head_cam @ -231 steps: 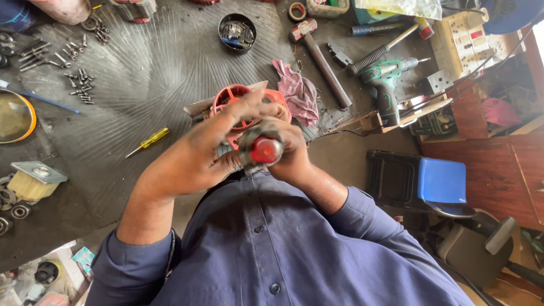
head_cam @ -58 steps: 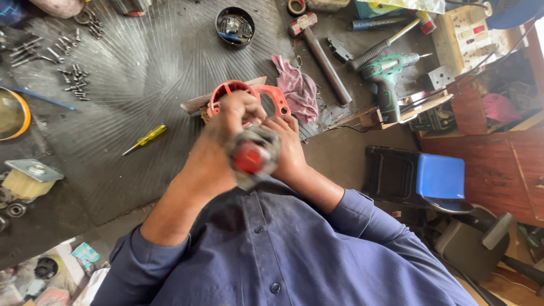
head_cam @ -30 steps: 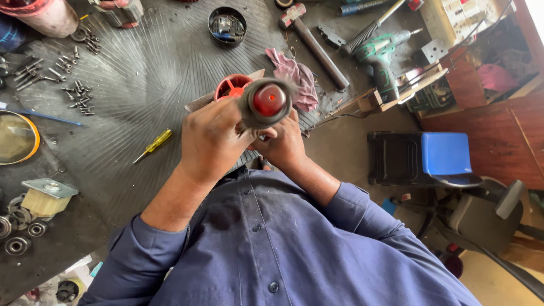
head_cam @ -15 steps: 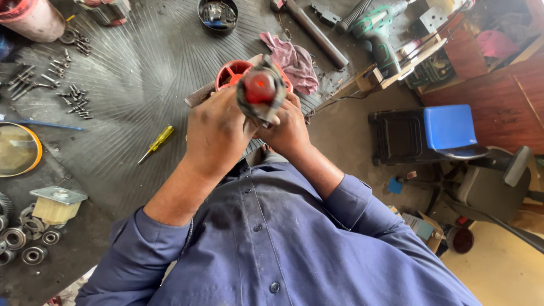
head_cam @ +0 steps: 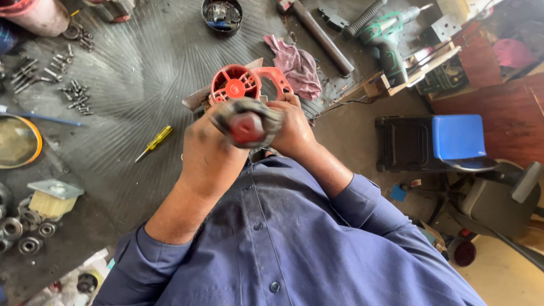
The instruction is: The person assembles a red power tool by inserting a motor into the housing, aligning components, and fastening screws with a screwdriver. The person also uses a hammer to tap parts into place and wipes the housing with a cloth.
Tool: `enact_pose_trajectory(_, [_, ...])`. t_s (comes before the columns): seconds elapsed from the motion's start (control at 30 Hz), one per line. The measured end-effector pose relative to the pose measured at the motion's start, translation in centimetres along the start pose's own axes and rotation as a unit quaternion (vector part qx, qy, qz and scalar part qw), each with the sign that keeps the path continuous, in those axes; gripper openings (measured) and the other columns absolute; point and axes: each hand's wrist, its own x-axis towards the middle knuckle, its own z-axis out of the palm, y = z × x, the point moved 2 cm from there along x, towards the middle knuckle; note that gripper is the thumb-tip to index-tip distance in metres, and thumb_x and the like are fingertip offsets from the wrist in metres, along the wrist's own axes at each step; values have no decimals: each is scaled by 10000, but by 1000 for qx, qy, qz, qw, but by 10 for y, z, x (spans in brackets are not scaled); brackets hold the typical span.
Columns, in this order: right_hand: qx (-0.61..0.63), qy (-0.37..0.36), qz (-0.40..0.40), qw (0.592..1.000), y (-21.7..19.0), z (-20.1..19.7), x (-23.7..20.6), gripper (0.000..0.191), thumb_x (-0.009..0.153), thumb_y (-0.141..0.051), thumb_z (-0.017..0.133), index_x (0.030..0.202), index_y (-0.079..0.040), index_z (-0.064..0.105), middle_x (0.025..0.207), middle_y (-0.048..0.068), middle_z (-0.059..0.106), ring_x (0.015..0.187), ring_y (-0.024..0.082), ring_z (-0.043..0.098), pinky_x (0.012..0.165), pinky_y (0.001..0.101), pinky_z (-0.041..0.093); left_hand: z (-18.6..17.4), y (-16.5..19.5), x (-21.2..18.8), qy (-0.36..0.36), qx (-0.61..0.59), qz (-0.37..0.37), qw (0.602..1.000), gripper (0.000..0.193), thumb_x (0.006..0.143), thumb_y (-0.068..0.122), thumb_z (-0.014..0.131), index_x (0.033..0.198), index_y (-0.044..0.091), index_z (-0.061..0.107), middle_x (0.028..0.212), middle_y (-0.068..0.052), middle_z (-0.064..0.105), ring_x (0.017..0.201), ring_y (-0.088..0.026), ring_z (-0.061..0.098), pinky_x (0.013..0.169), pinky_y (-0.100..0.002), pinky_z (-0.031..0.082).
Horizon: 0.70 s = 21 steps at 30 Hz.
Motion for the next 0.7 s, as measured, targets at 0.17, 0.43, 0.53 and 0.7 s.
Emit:
enact_pose_trajectory(0.17, [22, 16, -110, 994, -11, -10, 13, 346, 679, -191, 876, 960, -62, 720, 968, 77, 694, 988, 315, 625, 922, 421, 487, -1, 0, -3, -78, 54, -32, 995, 215, 864, -4, 675, 1074, 42, 675, 974, -127, 701, 885, -330, 686, 761, -425, 550])
enact_pose_trajectory(0.43, [62, 79, -267, 958, -26, -55, 25, 246, 810, -106, 869, 991, -92, 703, 979, 52, 680, 912, 257, 674, 807, 384, 539, -35, 32, 2, 135, -144, -39, 980, 101, 1114, 101, 528, 1206, 62, 545, 988, -138, 679, 914, -234, 726, 853, -328, 629])
enact_pose_trajectory(0.53, [87, 124, -213, 965, 0, -65, 52, 207, 816, -73, 856, 969, -86, 716, 936, 48, 716, 847, 225, 692, 776, 357, 551, -37, 34, 8, 246, -140, -60, 957, 136, 1200, 165, 507, 1271, 58, 461, 1006, -136, 671, 917, -218, 753, 870, -307, 673])
enact_pose_trajectory(0.7, [130, 144, -131, 972, 54, -46, 139, 159, 895, -83, 846, 1014, -54, 744, 931, 68, 753, 837, 209, 739, 770, 329, 570, -7, 10, 36, 191, -97, -132, 968, 124, 1238, 94, 460, 1232, -23, 419, 1085, -190, 673, 1011, -251, 726, 952, -317, 603])
